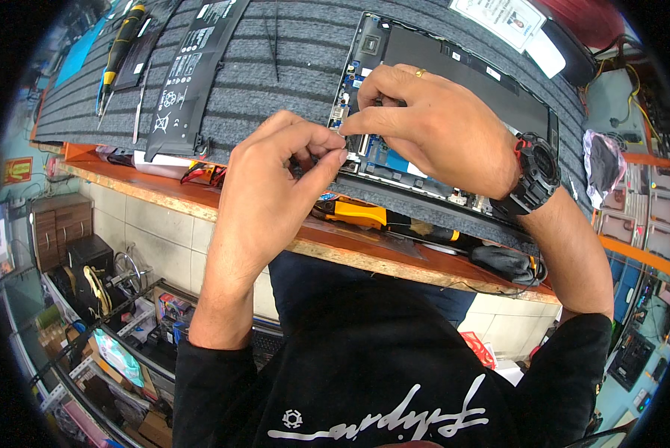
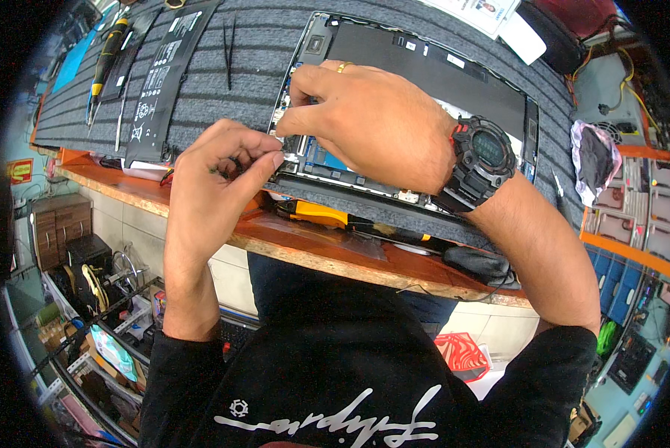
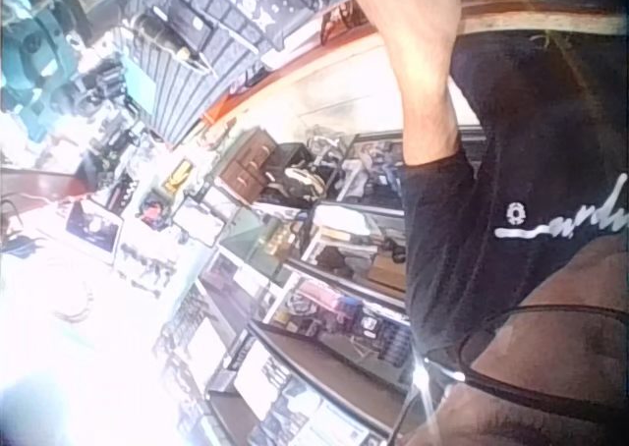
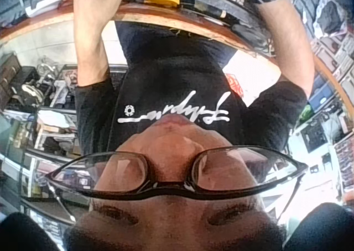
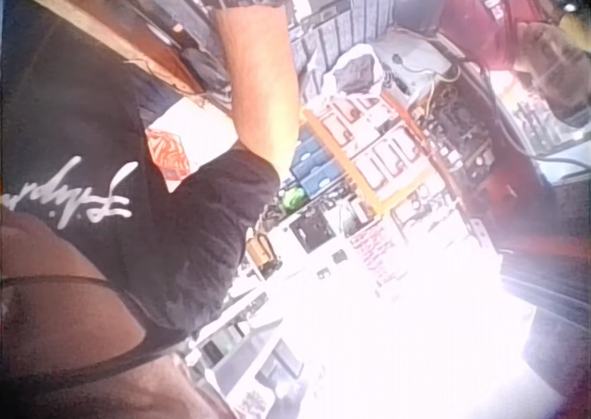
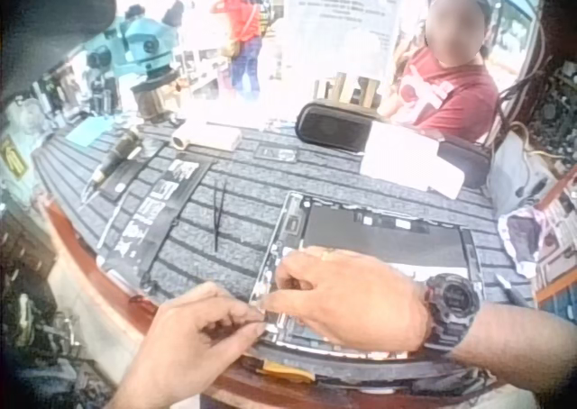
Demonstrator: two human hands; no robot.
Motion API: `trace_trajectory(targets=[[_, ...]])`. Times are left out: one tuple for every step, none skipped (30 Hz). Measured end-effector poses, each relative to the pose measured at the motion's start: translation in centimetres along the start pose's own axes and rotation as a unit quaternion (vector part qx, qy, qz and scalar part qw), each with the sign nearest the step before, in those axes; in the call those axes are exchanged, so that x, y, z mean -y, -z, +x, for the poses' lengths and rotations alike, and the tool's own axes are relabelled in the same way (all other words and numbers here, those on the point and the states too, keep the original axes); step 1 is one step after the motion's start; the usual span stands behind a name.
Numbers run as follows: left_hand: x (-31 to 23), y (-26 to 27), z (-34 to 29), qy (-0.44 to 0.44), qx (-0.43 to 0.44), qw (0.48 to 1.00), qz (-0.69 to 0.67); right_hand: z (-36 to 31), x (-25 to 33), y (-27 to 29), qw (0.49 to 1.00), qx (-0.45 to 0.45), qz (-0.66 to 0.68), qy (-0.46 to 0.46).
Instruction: The person uses a screwdriver to remove screws from the back of a disassembled laptop. They then lift the laptop to inspect the internal components and continue to unscrew and remove parts from the chassis.
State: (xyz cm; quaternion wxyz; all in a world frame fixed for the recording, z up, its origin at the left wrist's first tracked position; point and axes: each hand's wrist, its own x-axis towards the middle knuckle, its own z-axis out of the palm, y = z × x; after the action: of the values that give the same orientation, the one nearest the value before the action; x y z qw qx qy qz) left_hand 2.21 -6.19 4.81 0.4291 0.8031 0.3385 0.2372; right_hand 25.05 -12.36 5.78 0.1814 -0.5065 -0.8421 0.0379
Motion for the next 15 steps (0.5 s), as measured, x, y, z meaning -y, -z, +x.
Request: trace_trajectory(targets=[[0.1,0.0,0.0,-0.001,-0.001,1.000,-0.001,0.0,0.0,0.0,1.000,0.000,0.003,0.001],[0.2,-0.1,0.0,-0.002,-0.002,1.000,-0.002,0.0,0.0,0.1,1.000,0.001,0.006,0.002],[0.3,-0.1,0.0,-0.003,-0.003,1.000,-0.004,0.1,0.0,0.1,1.000,0.001,0.009,0.003],[0.2,-0.1,0.0,-0.004,-0.006,1.000,0.000,0.1,0.0,0.1,1.000,0.000,0.010,0.005],[0.1,-0.1,-0.1,-0.006,-0.008,1.000,0.003,0.1,0.0,0.1,1.000,-0.001,0.012,0.007],[0.0,-0.1,-0.1,-0.007,-0.011,1.000,0.006,0.2,0.0,0.1,1.000,-0.002,0.014,0.009],[0.0,-0.1,-0.1,-0.006,-0.012,1.000,0.005,0.2,0.0,0.2,1.000,-0.004,0.014,0.013],[0.1,-0.2,-0.1,-0.006,-0.013,1.000,0.004,0.2,0.0,0.3,1.000,-0.005,0.013,0.016],[0.2,-0.2,-0.1,-0.005,-0.014,1.000,0.003,0.3,-0.1,0.3,1.000,-0.007,0.013,0.020],[0.2,-0.2,0.0,-0.001,-0.012,1.000,0.005,0.4,-0.1,0.5,0.999,0.001,0.033,0.017],[0.3,-0.2,0.0,0.004,-0.011,1.000,0.007,0.6,-0.1,0.8,0.998,0.009,0.053,0.015],[0.3,-0.2,0.0,0.008,-0.010,1.000,0.009,0.8,-0.1,0.9,0.997,0.017,0.073,0.012],[0.3,-0.3,-0.2,0.022,-0.008,1.000,0.000,0.9,-0.3,0.8,0.997,0.022,0.074,0.023],[0.2,-0.4,-0.4,0.036,-0.007,0.999,-0.008,1.2,-0.6,0.6,0.996,0.028,0.075,0.034],[0.1,-0.5,-0.6,0.050,-0.005,0.999,-0.016,1.5,-0.8,0.5,0.996,0.033,0.076,0.046]])
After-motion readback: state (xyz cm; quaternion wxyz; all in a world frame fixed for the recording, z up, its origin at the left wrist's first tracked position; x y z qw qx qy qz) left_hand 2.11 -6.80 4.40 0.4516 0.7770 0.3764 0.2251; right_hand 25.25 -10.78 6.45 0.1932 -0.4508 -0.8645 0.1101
